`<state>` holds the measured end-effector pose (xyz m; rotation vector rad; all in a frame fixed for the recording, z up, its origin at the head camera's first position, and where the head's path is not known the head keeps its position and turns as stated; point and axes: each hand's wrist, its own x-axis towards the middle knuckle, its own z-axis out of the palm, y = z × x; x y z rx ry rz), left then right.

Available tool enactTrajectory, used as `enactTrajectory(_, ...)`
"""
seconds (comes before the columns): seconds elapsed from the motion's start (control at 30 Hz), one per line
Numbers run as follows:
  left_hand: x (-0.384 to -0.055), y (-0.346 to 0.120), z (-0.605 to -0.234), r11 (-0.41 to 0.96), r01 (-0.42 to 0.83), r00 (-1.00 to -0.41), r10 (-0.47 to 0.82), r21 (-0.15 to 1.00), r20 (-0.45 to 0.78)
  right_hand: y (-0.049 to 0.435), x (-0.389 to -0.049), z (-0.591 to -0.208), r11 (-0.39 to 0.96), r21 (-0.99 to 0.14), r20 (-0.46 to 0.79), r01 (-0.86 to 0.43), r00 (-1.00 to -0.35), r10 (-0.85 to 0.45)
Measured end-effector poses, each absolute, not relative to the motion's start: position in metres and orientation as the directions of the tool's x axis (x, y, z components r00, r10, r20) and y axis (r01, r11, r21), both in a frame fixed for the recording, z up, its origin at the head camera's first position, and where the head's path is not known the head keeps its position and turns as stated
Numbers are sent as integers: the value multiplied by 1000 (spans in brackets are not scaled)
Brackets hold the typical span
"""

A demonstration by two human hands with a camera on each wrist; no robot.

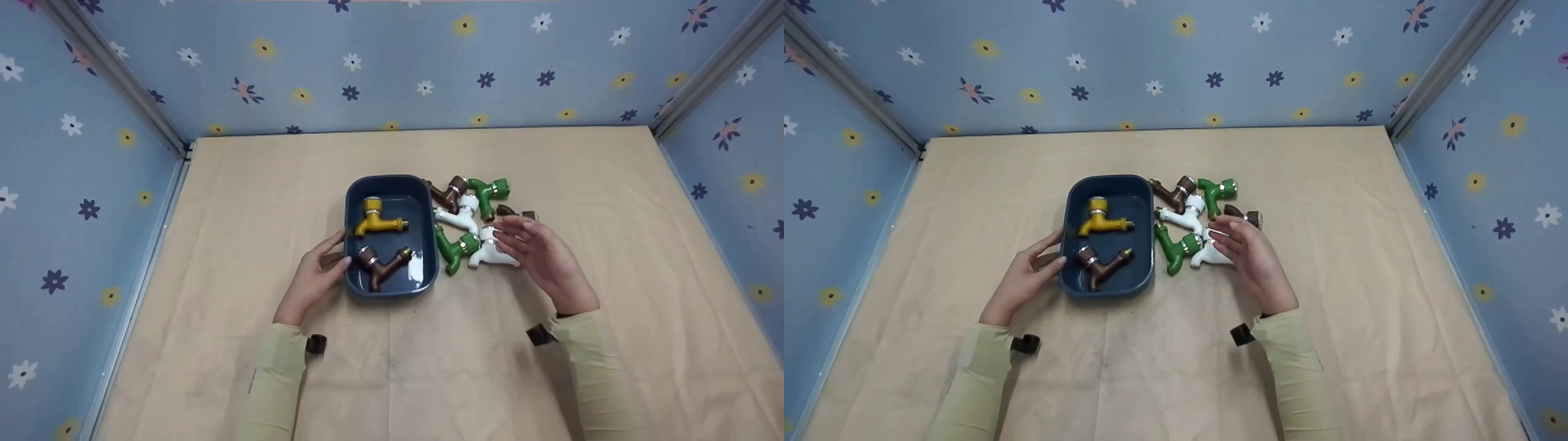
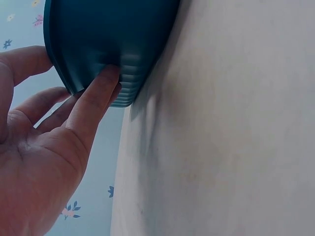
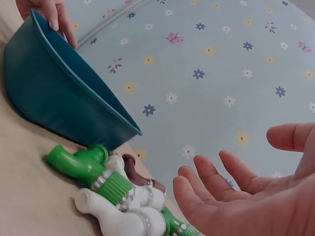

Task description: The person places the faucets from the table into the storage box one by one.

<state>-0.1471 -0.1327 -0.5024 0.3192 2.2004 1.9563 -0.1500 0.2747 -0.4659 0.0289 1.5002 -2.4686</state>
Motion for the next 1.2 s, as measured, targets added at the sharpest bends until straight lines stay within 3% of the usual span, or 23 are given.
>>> enactTrajectory(0.3, -147, -134, -503, 90, 65, -963, 267, 994, 38, 294, -147, -471, -445, -878, -151, 179, -984, -97)
enactTrajectory(0.57, -148, -133, -504, 80, 65, -963, 268, 995, 42, 314, -147, -476, -449, -874, -162, 186, -982, -92)
enactTrajectory(1.2, -147, -132, -503, 106, 53, -961, 275, 993, 22, 344, -157, -489, -392, -870, -339, 301, -940, 32)
